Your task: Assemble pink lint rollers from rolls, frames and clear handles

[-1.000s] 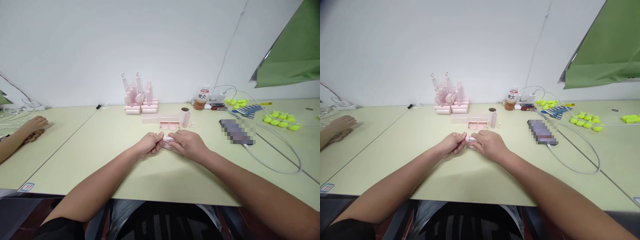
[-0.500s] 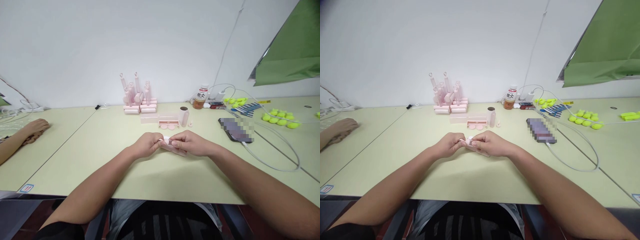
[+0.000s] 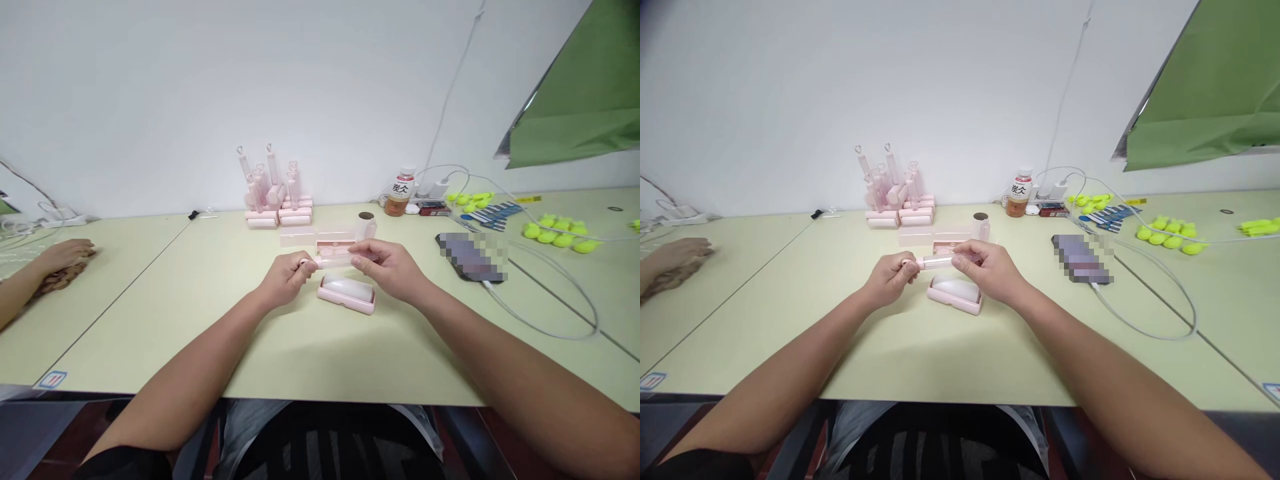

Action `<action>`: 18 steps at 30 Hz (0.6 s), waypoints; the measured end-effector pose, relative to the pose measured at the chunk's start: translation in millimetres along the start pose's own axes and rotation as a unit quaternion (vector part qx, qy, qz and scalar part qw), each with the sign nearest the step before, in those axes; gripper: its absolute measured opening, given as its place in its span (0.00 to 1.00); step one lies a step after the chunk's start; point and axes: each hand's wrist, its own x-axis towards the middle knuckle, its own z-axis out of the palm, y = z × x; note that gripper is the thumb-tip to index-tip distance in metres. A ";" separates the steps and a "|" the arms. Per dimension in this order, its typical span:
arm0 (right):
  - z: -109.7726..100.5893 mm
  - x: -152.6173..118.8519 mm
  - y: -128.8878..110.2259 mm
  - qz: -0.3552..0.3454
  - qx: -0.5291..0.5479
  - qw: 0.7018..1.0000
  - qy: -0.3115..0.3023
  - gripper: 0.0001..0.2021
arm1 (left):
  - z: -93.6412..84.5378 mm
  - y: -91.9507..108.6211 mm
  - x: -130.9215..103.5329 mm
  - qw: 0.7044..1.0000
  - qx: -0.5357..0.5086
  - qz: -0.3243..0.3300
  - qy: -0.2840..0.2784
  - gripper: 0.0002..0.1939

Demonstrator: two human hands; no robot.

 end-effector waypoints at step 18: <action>12.2 0.4 8.6 0.003 0.022 0.999 -0.034 0.17 | 0.6 21.1 -4.4 0.994 0.100 0.035 -0.039 0.19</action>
